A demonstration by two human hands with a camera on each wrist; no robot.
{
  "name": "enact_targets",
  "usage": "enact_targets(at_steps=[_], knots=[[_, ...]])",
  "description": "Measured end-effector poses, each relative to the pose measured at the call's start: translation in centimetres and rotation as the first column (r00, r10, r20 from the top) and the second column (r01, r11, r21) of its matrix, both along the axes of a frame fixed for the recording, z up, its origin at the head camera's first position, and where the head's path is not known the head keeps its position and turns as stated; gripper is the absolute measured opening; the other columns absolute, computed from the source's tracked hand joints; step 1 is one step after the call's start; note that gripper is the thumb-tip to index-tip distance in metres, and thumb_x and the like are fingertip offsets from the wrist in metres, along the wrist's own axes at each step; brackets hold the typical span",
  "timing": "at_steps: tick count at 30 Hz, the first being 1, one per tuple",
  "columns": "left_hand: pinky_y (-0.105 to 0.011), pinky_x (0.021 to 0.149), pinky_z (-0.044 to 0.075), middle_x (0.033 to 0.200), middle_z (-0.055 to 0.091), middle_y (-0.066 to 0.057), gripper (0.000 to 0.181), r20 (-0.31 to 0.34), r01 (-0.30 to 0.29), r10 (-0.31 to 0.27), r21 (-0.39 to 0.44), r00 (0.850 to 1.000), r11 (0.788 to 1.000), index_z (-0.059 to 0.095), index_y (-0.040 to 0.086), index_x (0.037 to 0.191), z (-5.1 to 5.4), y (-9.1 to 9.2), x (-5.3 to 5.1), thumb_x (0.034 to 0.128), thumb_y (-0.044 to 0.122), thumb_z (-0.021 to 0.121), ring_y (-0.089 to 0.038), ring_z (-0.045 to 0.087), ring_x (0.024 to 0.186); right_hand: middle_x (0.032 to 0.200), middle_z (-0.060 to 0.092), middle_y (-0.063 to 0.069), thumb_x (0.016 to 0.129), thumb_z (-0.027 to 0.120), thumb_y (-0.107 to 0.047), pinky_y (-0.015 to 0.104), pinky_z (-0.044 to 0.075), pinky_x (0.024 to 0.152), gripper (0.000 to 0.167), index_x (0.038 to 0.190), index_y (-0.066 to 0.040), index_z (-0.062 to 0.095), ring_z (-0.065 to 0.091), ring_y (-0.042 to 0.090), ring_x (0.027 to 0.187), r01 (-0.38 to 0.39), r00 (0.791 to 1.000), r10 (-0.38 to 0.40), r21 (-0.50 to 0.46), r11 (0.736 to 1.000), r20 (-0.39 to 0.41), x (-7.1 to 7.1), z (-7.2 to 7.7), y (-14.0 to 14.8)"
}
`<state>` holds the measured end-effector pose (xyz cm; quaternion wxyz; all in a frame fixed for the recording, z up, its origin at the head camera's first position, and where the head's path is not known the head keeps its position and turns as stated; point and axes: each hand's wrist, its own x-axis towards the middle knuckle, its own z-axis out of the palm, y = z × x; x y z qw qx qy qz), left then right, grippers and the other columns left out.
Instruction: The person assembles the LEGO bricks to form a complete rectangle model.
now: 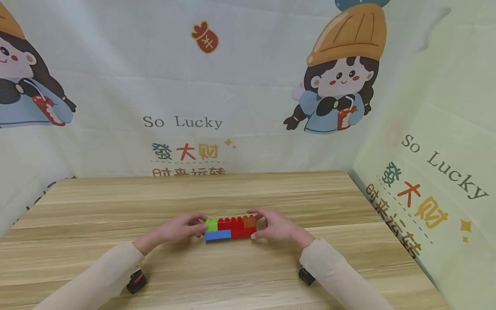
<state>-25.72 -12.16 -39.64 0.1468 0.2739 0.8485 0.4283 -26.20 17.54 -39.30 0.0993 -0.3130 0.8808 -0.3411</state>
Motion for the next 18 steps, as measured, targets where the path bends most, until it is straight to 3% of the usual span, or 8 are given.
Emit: enact_targets(at_steps=[5,12,18], knots=[[-0.034,0.064,0.047,0.087,0.061,-0.008,0.039,0.045,-0.014,0.014,0.018,0.999,1.000,0.046,-0.002,0.117,0.15,0.08,-0.12,0.0891,0.024,0.053,-0.022,0.058,0.076,0.111,0.050,0.011,0.073,0.071,-0.012,0.031,0.044,0.065,0.062,0.128,-0.006,0.042,0.050,0.015,0.073,-0.002,1.000,0.003,0.012,1.000,-0.006,0.02,0.00,-0.36],[-0.033,0.073,0.045,0.090,0.057,-0.004,0.060,-0.041,0.018,-0.021,-0.061,0.999,0.998,0.039,0.003,0.123,0.04,0.01,-0.11,0.0761,0.024,0.070,-0.019,0.055,0.086,0.110,0.051,0.008,0.077,0.068,-0.015,0.032,0.043,0.071,0.057,0.127,-0.007,0.043,0.050,0.015,0.080,0.000,1.000,0.000,0.039,0.999,-0.002,-0.34,-0.12,-0.43],[-0.034,0.072,0.045,0.086,0.058,-0.004,0.046,-0.099,0.023,-0.031,-0.078,0.995,0.997,0.042,0.007,0.113,-0.05,0.05,-0.13,0.0768,0.015,0.069,-0.019,0.056,0.082,0.110,0.052,0.007,0.078,0.066,-0.016,0.033,0.043,0.074,0.055,0.127,-0.008,0.043,0.051,0.018,0.089,0.005,0.999,-0.006,0.035,0.999,0.039,-0.78,-0.10,-0.38]])
